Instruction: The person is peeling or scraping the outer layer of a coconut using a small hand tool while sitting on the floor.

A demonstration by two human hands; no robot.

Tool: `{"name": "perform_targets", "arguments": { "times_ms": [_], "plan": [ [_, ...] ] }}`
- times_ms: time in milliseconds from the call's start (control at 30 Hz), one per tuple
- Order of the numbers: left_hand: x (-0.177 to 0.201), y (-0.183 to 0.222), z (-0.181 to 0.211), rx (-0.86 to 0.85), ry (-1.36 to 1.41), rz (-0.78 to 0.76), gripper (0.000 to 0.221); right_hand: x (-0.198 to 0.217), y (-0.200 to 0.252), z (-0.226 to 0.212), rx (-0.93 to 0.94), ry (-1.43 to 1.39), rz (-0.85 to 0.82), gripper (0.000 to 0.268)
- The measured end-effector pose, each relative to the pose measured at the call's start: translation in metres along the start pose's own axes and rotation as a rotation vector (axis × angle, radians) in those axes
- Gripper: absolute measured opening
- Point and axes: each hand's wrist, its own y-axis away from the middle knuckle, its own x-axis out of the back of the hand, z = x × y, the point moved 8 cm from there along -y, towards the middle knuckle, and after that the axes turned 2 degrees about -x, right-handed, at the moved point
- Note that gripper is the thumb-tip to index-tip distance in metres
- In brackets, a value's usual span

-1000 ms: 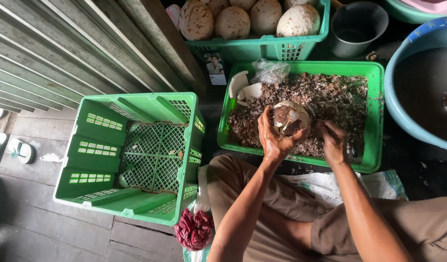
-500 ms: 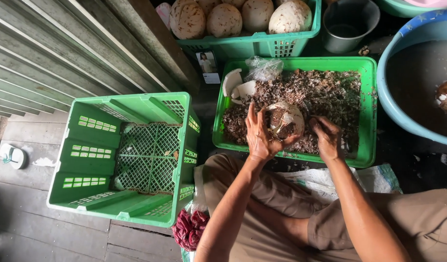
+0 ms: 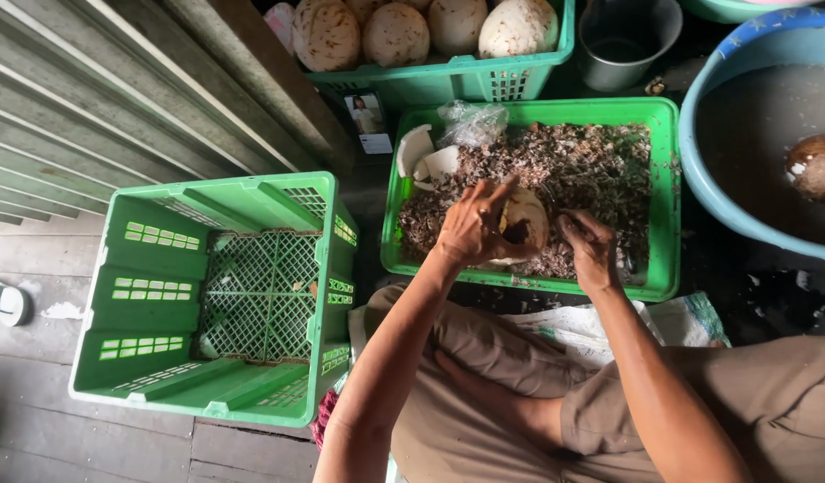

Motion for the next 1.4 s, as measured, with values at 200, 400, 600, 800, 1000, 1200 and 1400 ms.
{"name": "perform_targets", "arguments": {
  "times_ms": [200,400,600,800,1000,1200,1400],
  "plan": [
    [0.040,0.027,0.013,0.251,0.166,0.029,0.126,-0.007,-0.001,-0.005,-0.004,-0.026,-0.042,0.012],
    [0.062,0.002,0.027,-0.128,-0.071,-0.017,0.129,-0.009,0.001,-0.003,0.004,-0.007,-0.036,0.013],
    [0.008,-0.015,-0.004,-0.220,0.099,-0.079,0.120,-0.014,-0.002,-0.007,0.047,0.036,-0.044,0.012],
    [0.011,-0.002,-0.002,-0.080,0.159,0.001,0.109,-0.015,0.000,-0.003,0.014,0.011,-0.069,0.017],
    [0.043,0.020,0.017,-0.169,0.198,-0.059,0.129,-0.029,-0.001,-0.002,-0.029,0.032,-0.098,0.035],
    [0.038,0.026,0.016,-0.047,0.211,0.059,0.118,-0.033,-0.003,0.001,-0.031,0.028,-0.124,0.038],
    [0.048,0.033,0.021,-0.013,0.304,0.127,0.104,-0.027,-0.004,0.019,-0.064,0.033,-0.118,0.035]
  ]
}}
